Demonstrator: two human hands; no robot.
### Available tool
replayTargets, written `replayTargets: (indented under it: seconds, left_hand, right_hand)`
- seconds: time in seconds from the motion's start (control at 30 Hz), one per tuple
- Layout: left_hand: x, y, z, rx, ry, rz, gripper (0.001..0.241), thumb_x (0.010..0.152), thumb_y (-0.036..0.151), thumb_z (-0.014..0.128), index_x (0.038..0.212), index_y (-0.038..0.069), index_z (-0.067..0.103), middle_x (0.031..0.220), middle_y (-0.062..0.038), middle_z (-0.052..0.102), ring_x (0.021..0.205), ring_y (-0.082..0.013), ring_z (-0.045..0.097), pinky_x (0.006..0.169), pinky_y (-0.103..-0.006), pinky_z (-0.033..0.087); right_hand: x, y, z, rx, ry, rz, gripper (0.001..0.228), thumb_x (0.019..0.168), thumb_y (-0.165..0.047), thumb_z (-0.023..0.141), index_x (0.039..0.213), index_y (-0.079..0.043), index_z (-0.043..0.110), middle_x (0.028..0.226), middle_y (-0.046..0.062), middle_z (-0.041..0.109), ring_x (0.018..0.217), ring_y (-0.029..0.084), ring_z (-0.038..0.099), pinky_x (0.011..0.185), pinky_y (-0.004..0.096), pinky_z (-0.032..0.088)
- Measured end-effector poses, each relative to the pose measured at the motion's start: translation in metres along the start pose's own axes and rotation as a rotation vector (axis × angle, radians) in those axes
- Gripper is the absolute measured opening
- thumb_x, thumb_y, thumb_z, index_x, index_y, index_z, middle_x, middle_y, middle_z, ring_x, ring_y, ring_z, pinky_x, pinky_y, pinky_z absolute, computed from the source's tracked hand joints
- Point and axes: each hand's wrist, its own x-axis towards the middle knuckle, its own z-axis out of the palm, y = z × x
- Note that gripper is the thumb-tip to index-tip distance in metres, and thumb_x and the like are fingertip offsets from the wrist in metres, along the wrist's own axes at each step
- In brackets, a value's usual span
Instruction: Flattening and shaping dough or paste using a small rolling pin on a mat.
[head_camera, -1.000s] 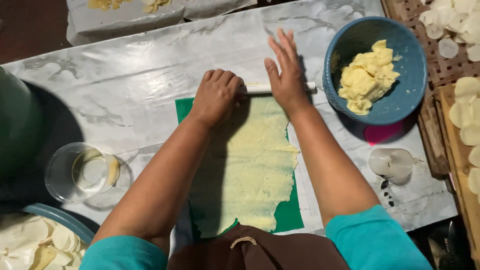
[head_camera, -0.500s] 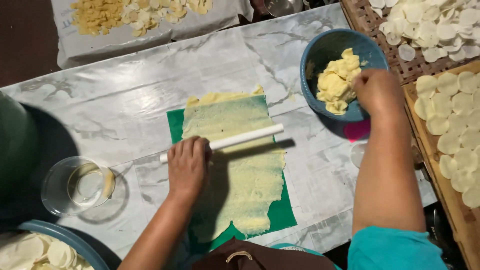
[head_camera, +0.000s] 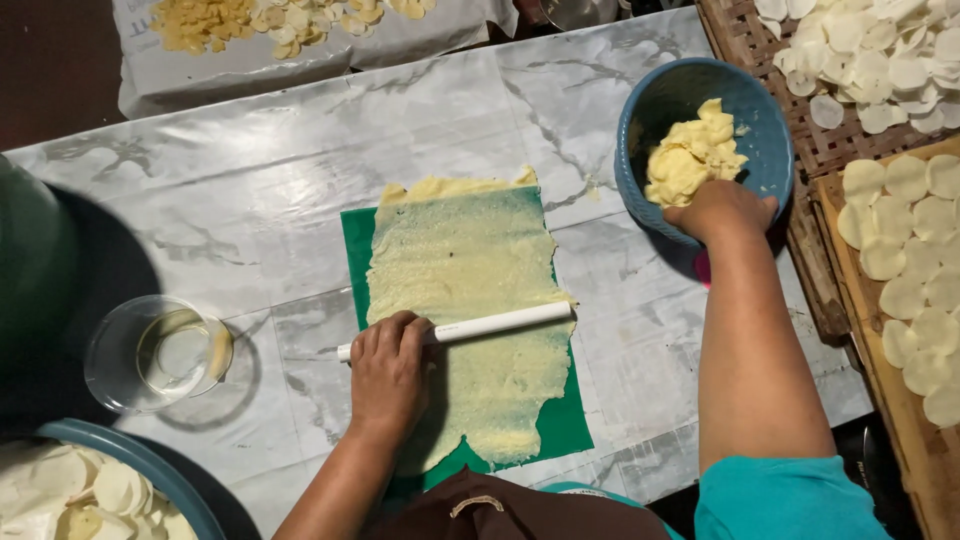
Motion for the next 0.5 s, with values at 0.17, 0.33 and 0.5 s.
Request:
replayTargets:
  seconds: [0.17,0.33,0.5]
  left_hand:
    - [-0.003,-0.003,0.005,0.016,0.009,0.003,0.077,0.054,0.028,0.088,0.125,0.022,0.058,0.125,-0.004,0.058,0.117,-0.0295,0.057,0.102,-0.0449,0.042]
    - [-0.002,-0.002,0.001,0.021,-0.001,0.008,0.076,0.055,0.026,0.089,0.125,0.022,0.058,0.125,-0.004,0.058,0.117,-0.0300,0.058,0.101,-0.0454,0.042]
    - [0.012,0.008,-0.019,0.024,0.101,0.025,0.039,0.082,0.041,0.077,0.115,0.024,0.065,0.119,-0.003,0.062,0.114,-0.0283,0.062,0.103,-0.0474,0.042]
  right_hand:
    - [0.025,0.026,0.020,0.203,0.062,-0.038,0.077,0.088,-0.047,0.067,0.141,0.007,0.057,0.140,0.026,0.061,0.133,0.044,0.055,0.103,0.064,0.039]
    - [0.047,0.039,0.035,0.410,0.089,-0.071,0.076,0.086,-0.038,0.074,0.138,0.011,0.049,0.136,0.032,0.059,0.130,0.047,0.055,0.101,0.062,0.046]
    - [-0.027,0.003,-0.006,0.455,0.093,-0.067,0.095,0.091,-0.061,0.070,0.144,0.014,0.049,0.141,0.032,0.057,0.133,0.044,0.053,0.104,0.058,0.045]
